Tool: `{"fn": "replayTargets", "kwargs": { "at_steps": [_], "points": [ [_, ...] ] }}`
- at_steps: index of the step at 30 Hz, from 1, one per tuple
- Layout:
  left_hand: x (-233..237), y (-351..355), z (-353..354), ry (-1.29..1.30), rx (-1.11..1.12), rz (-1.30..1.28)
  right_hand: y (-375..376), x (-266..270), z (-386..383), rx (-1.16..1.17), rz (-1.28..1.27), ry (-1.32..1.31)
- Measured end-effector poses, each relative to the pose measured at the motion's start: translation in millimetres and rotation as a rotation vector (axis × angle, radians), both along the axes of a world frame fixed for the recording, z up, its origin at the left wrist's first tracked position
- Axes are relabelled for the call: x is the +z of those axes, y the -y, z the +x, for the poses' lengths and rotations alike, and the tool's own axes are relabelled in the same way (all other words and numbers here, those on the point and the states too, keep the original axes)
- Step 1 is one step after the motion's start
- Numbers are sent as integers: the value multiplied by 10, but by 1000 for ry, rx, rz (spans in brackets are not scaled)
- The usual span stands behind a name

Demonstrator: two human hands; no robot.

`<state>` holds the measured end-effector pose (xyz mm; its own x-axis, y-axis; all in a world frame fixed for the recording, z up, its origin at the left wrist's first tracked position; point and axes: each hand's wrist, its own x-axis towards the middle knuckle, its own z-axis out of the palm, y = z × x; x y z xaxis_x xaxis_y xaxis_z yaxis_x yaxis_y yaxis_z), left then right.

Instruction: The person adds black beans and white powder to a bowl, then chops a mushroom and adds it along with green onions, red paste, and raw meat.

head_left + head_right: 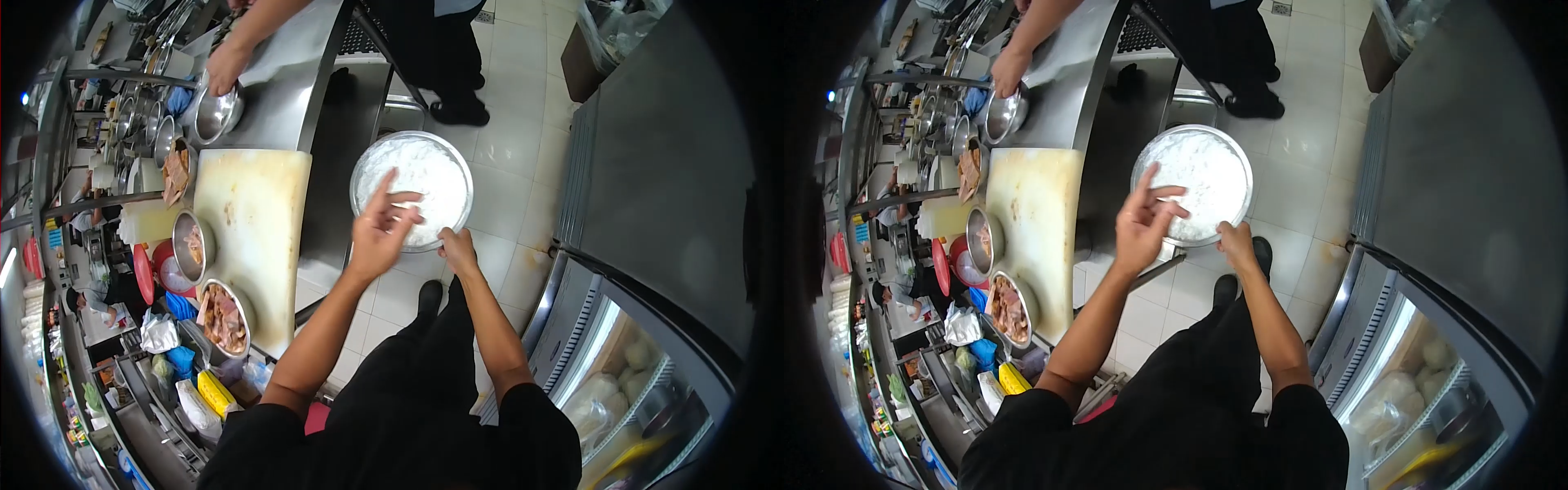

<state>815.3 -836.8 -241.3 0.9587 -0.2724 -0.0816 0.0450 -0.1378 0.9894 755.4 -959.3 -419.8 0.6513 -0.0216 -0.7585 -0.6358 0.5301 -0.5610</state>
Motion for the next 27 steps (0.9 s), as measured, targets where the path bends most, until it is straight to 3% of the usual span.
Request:
{"fn": "replayTargets", "kwargs": {
  "at_steps": [5,12,15,19,27],
  "points": [
    [-609,-290,534,-18,399,33,338,-208,64,-35,-33,-9],
    [-1221,-353,371,-233,661,103,646,-244,548,31,-63,23],
    [-1399,-426,-64,-253,578,265,553,-169,912,38,-38,47],
    [-1377,-515,-738,-480,447,399,375,-283,1504,108,3,79],
    [-1075,-624,-1556,-889,177,335,-86,-305,2613,279,-142,223]
  ]
}}
